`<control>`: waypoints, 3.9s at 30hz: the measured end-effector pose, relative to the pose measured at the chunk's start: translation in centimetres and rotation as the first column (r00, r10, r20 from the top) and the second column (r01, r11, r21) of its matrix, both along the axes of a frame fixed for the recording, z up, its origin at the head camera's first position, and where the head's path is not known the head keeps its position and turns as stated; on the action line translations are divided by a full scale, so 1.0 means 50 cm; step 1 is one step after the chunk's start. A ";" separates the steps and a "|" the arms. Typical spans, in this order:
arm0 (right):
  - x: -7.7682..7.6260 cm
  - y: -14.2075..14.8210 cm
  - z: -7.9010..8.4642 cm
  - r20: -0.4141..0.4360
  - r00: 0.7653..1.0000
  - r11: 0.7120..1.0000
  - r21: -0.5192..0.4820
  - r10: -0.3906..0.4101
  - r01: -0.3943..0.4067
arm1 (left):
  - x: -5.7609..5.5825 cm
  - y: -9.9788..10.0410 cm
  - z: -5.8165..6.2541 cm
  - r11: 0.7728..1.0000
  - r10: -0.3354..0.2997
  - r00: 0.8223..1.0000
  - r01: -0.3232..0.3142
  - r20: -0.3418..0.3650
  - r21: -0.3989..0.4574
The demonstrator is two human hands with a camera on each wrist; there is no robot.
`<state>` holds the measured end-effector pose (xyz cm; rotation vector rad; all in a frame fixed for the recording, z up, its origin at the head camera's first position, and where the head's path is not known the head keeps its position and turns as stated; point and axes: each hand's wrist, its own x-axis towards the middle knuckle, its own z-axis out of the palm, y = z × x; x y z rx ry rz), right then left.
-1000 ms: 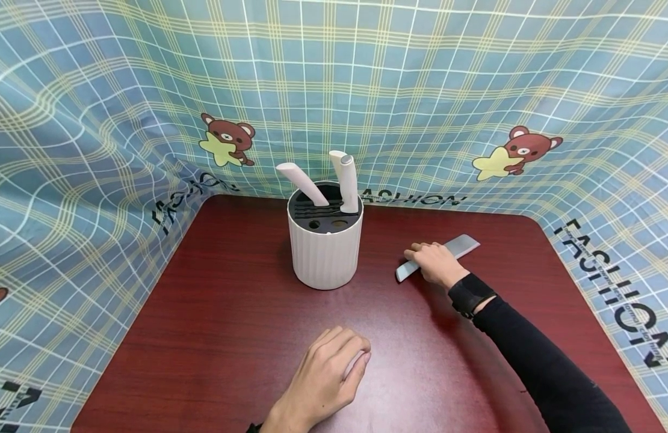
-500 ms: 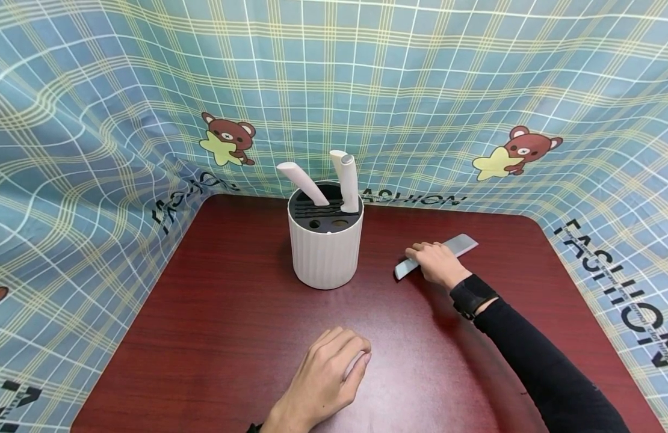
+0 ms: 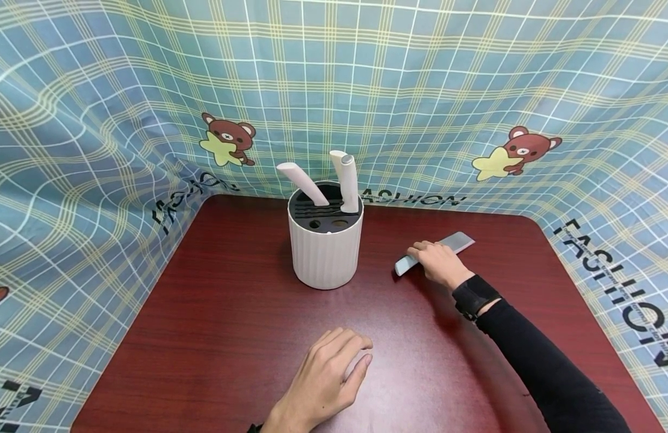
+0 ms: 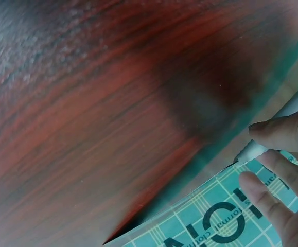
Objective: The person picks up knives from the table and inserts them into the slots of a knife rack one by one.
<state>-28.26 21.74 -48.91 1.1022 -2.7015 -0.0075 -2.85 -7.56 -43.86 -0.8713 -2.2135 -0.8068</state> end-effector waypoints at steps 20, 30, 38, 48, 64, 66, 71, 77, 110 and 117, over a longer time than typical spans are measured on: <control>-0.010 0.018 0.026 0.026 0.999 0.999 -0.016 -0.045 0.046 | -0.004 0.003 0.003 1.000 0.002 1.000 -0.002 -0.006 -0.008; -0.007 0.031 0.048 -0.002 0.999 0.994 -0.102 -0.036 0.035 | -0.003 0.005 0.004 1.000 0.005 1.000 -0.005 -0.004 -0.021; -0.006 0.042 0.059 -0.017 0.999 0.989 -0.144 -0.027 0.025 | -0.001 0.004 0.001 1.000 -0.001 1.000 0.001 -0.001 -0.014; -0.011 0.054 0.084 0.017 0.998 0.974 -0.216 -0.060 0.063 | -0.002 0.005 0.001 1.000 -0.004 1.000 0.004 0.000 -0.016; -0.017 0.080 0.124 -0.031 0.997 0.950 -0.306 -0.068 0.056 | 0.001 0.005 0.001 1.000 -0.001 1.000 0.001 0.004 -0.014; -0.018 0.083 0.129 -0.033 0.996 0.949 -0.307 -0.079 0.066 | 0.001 0.005 0.001 1.000 -0.001 1.000 0.001 0.002 -0.015; -0.018 0.087 0.141 -0.017 0.993 0.943 -0.316 -0.114 0.103 | 0.001 0.006 0.001 1.000 0.000 1.000 0.000 -0.004 -0.016; -0.019 0.089 0.158 0.003 0.989 0.927 -0.350 -0.145 0.137 | 0.000 0.006 0.002 1.000 -0.005 1.000 0.005 -0.010 -0.011; -0.012 0.097 0.192 -0.072 0.982 0.900 -0.416 -0.172 0.127 | 0.003 0.007 0.001 1.000 -0.008 1.000 0.008 -0.002 -0.008; -0.011 0.098 0.201 -0.068 0.980 0.892 -0.430 -0.186 0.139 | 0.004 0.008 -0.001 1.000 -0.004 1.000 0.004 0.007 -0.010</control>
